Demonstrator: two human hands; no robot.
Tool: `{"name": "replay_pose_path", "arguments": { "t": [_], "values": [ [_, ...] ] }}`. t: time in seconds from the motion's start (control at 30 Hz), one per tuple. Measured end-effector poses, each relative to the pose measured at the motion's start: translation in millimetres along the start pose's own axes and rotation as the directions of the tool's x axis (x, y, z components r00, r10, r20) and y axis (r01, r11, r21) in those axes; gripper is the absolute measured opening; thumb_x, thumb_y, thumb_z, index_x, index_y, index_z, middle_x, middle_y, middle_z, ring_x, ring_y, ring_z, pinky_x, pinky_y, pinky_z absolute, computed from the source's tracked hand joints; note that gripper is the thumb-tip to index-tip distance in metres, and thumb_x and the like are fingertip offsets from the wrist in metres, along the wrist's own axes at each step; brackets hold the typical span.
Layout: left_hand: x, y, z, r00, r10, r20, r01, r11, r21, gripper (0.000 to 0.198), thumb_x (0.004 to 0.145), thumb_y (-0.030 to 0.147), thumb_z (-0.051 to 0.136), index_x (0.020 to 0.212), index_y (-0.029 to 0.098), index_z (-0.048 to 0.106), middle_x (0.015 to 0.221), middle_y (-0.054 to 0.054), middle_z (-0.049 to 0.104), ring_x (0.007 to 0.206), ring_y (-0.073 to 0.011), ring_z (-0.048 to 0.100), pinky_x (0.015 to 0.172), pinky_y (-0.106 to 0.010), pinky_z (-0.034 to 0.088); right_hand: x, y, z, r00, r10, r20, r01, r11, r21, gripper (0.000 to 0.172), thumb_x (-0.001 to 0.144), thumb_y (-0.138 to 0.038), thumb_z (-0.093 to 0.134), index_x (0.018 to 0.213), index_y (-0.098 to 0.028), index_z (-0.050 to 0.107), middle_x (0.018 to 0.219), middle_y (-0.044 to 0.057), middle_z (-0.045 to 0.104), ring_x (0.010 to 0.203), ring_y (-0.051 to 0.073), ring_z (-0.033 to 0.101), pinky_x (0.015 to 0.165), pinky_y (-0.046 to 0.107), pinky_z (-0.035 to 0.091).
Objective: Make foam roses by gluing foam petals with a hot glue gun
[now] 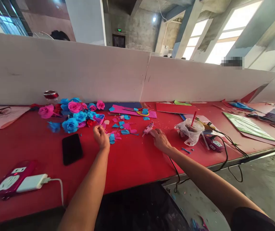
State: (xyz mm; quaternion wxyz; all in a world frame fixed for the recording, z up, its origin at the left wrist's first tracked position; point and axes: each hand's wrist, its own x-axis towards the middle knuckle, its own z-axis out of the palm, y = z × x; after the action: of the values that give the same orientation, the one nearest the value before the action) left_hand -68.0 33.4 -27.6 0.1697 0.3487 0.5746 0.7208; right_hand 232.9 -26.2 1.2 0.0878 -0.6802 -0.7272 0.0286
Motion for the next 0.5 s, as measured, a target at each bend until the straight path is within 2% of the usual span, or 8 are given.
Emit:
{"name": "replay_pose_path", "arguments": {
  "t": [0.1,0.3,0.4,0.5],
  "values": [
    [1.6,1.3,-1.4,1.000,-0.008,-0.019,0.008,1.000,0.003,0.013,0.083,0.031,0.040,0.085,0.021,0.049,0.071,0.002,0.050,0.065,-0.0126,0.051,0.067,-0.024,0.042,3.8,4.0,2.4,1.000,0.008,-0.004,-0.008,1.000,-0.002,0.047,0.085,-0.017,0.048,0.132,-0.016,0.050,0.135,0.017,0.051,0.116,0.029,0.054,0.094,0.038,0.041],
    [5.5,-0.5,-9.8,0.995,-0.090,-0.043,0.089,0.996,-0.020,0.014,0.081,0.030,0.041,0.077,0.020,0.051,0.063,0.003,0.049,0.059,-0.0132,0.051,0.064,-0.026,0.042,12.6,15.5,-1.2,1.000,-0.010,0.016,0.010,1.000,-0.024,0.041,0.083,-0.010,0.047,0.123,-0.010,0.058,0.129,0.018,0.057,0.117,0.027,0.055,0.097,0.034,0.039],
    [-3.3,-4.7,-12.4,0.990,-0.133,-0.050,0.131,0.991,-0.032,0.010,0.080,0.027,0.044,0.075,0.021,0.050,0.073,-0.001,0.059,0.071,-0.0149,0.058,0.072,-0.028,0.045,13.3,18.6,-2.9,0.999,-0.018,0.032,0.018,1.000,-0.025,0.041,0.081,-0.011,0.049,0.121,-0.008,0.059,0.128,0.019,0.057,0.113,0.027,0.057,0.094,0.032,0.040],
    [-16.4,-3.9,-4.9,0.982,-0.185,-0.035,0.182,0.980,-0.075,0.010,0.081,0.026,0.042,0.076,0.021,0.048,0.087,-0.007,0.066,0.088,-0.0169,0.063,0.078,-0.030,0.047,11.5,18.9,-2.0,0.999,-0.015,0.031,0.016,1.000,-0.025,0.040,0.083,-0.013,0.047,0.121,-0.007,0.058,0.129,0.020,0.056,0.114,0.027,0.056,0.095,0.032,0.040]
  ]
}}
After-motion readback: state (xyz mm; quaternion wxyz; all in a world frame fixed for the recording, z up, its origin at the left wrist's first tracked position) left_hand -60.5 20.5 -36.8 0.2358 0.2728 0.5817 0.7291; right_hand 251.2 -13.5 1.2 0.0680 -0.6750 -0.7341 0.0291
